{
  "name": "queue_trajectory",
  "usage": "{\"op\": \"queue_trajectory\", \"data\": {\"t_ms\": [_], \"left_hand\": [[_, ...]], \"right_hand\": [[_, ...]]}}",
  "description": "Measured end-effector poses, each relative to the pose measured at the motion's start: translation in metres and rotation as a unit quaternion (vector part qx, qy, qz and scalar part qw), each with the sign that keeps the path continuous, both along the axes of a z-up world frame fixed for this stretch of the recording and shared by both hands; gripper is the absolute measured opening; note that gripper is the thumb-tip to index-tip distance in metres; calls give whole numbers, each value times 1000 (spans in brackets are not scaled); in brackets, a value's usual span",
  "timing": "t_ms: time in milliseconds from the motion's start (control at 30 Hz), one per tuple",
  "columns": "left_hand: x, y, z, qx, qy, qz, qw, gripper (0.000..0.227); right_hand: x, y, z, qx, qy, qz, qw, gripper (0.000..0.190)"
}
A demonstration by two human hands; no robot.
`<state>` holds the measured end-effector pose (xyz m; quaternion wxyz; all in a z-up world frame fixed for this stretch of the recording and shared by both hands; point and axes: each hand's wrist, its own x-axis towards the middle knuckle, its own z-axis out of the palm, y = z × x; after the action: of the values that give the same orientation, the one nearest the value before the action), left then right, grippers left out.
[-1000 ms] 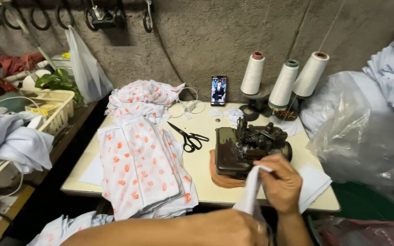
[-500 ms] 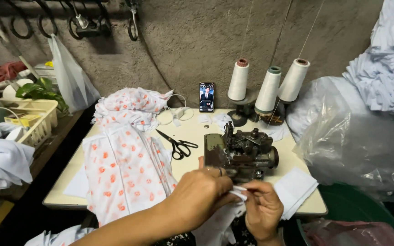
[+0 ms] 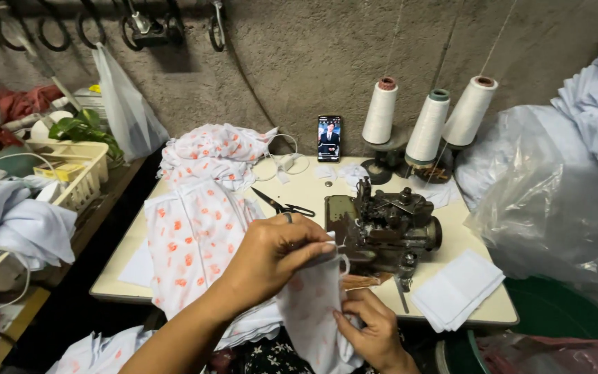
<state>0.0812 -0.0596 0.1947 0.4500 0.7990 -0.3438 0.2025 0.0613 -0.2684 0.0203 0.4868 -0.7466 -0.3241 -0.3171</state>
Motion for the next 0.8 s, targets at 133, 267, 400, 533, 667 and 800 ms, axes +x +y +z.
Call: {"op": "queue_trajectory", "data": {"t_ms": [133,267,400,533,667,800], "left_hand": [[3,9,-2,-10,23,6,1000,10],[4,14,-5,-33,7,-10,999,10],[6,19,-4,-46,-12,-9,999,10],[6,22,-4,-72,16,-2,997,10],[6,22,-7,-92,29,-4,995,8],[6,22,-7,-101,47,-5,994,10]], "right_hand": [[3,-5,-13,-42,-8,-7,999,10],[3,-7,-17,-57,-33,-8,998,9],[-4,-3,5,-52,-57,7,997,6],[-7,-8,1,-43,-45,4,998,5],[-8,-13,-7,-26,-44,-2,999,9],[-12,-14,5,-5,-45,27,999,9]]}}
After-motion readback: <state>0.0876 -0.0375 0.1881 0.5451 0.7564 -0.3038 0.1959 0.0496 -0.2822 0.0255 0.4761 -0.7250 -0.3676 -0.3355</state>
